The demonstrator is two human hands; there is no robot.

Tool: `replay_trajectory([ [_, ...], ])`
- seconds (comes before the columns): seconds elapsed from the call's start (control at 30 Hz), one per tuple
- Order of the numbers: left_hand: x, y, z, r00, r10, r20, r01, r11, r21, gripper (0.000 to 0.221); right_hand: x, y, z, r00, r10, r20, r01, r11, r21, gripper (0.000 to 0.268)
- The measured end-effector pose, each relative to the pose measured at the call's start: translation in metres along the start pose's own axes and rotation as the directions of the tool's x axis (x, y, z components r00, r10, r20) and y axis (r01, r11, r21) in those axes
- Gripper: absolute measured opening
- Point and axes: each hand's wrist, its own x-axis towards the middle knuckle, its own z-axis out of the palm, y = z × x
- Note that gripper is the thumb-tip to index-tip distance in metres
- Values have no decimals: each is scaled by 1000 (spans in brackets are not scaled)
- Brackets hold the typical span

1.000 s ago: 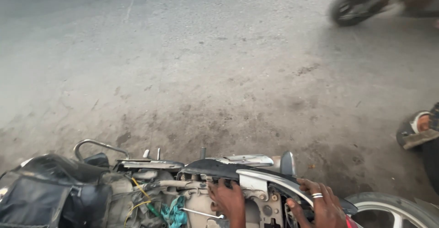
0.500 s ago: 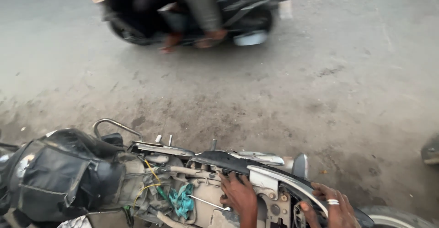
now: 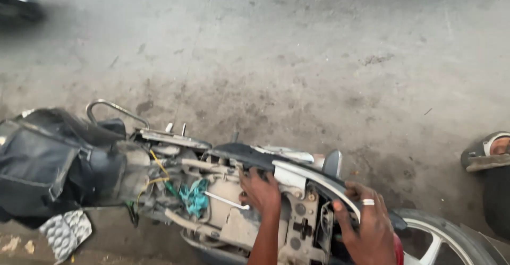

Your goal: Replacing or repairing a side panel or seat component on a motorcycle.

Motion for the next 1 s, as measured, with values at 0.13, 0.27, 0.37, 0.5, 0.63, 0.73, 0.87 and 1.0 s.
replay_trajectory([
  [0.13,1,1,-1,996,70,-57,-70,998,6,50,-2,-1,-3,998,-53,30,53,999,-5,45],
  [0.27,6,-11,22,996,90,-20,-90,996,7,49,-2,8,0,995,-88,44,89,996,-28,47],
  [0.37,7,-27,38,966,185,-181,-196,979,-49,49,-8,4,-4,984,-179,-16,179,984,20,47],
  [0.5,0,-8,-9,993,111,-51,-115,990,-85,48,-6,-3,-5,992,-127,28,126,991,34,53],
  [0.63,-2,-6,-10,991,82,-106,-100,979,-175,58,-6,-5,-7,991,-134,27,134,991,11,53],
  [0.73,-3,-2,-22,997,56,-61,-66,982,-175,55,-7,-1,-4,983,-181,7,181,983,-11,51],
  [0.87,-4,-1,-17,999,53,-7,-54,988,-148,52,-5,-4,-6,984,-174,28,176,979,-102,46],
  [1.0,-1,-7,-1,995,81,-50,-83,996,-41,51,-9,-15,-21,995,-75,65,66,989,136,53],
])
